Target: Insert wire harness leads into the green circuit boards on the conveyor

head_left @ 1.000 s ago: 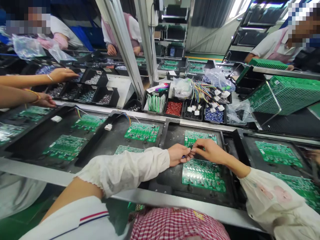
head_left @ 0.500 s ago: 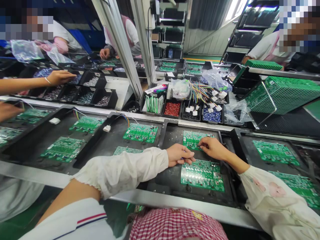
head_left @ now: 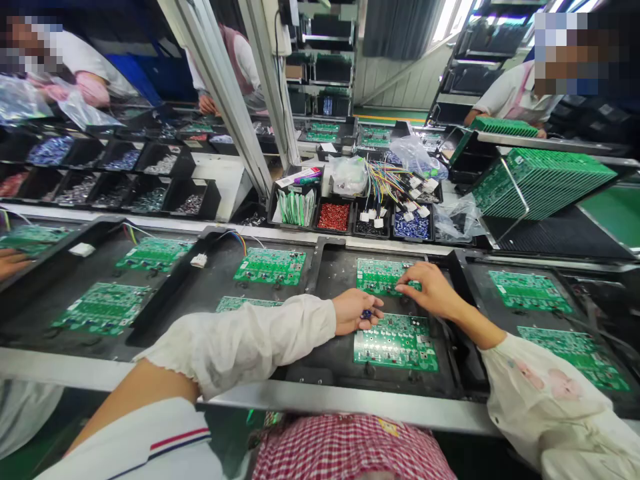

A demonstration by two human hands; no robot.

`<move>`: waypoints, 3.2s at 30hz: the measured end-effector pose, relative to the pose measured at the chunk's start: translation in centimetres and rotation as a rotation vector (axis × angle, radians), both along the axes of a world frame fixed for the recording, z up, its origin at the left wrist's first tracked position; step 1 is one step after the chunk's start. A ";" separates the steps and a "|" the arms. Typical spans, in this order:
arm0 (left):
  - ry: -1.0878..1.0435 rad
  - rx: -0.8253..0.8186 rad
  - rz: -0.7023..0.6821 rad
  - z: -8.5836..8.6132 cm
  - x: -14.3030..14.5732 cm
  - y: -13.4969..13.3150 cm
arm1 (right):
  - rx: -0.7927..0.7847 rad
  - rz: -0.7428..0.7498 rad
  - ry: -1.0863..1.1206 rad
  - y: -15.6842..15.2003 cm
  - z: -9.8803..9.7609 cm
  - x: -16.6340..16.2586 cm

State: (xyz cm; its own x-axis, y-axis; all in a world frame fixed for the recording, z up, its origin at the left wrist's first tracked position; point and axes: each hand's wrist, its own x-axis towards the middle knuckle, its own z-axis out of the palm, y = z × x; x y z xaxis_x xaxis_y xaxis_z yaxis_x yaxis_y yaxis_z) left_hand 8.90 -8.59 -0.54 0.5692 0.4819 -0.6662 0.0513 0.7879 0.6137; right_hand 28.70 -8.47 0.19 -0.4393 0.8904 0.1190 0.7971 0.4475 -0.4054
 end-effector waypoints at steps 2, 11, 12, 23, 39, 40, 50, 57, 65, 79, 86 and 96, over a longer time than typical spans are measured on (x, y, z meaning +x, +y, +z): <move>0.010 -0.027 -0.042 0.2 -0.3 -0.1 | -0.012 -0.068 -0.115 0.4 -1.0 1.5; -0.107 0.096 -0.107 -0.6 -0.9 -0.4 | -0.057 -0.105 -0.248 0.3 -1.9 2.1; -0.115 0.104 -0.104 -0.7 -1.0 -0.4 | -0.055 -0.106 -0.254 0.2 -1.9 2.0; -0.103 0.044 -0.038 -0.2 -1.9 -1.5 | 0.084 -0.063 -0.270 -1.2 -0.1 0.9; -0.018 0.133 -0.047 0.0 -4.6 -4.4 | -0.190 0.004 -0.091 -9.7 -2.3 -5.7; -0.028 0.148 -0.055 0.0 -4.6 -4.4 | -0.188 0.008 -0.104 -9.7 -2.2 -5.7; -0.131 0.200 -0.077 -0.5 -4.2 -4.7 | -0.188 -0.001 -0.003 -10.0 -1.6 -5.9; -0.101 0.154 -0.119 -0.4 -1.9 -5.2 | -0.196 -0.162 0.209 -10.4 -0.8 -4.7; -0.045 0.109 -0.185 -0.3 -2.0 -5.1 | -0.209 -0.155 -0.002 -11.3 -2.5 -2.4; -0.097 0.102 -0.206 -1.3 -1.1 -5.3 | -0.181 -0.160 0.195 -11.5 -0.9 -3.3; 0.158 0.473 -0.314 0.1 4.2 2.3 | -0.077 -0.355 0.230 -11.8 -1.5 -1.7; 0.692 1.682 -0.170 2.1 12.5 19.6 | -0.213 -0.328 -0.038 -12.4 -2.3 -0.2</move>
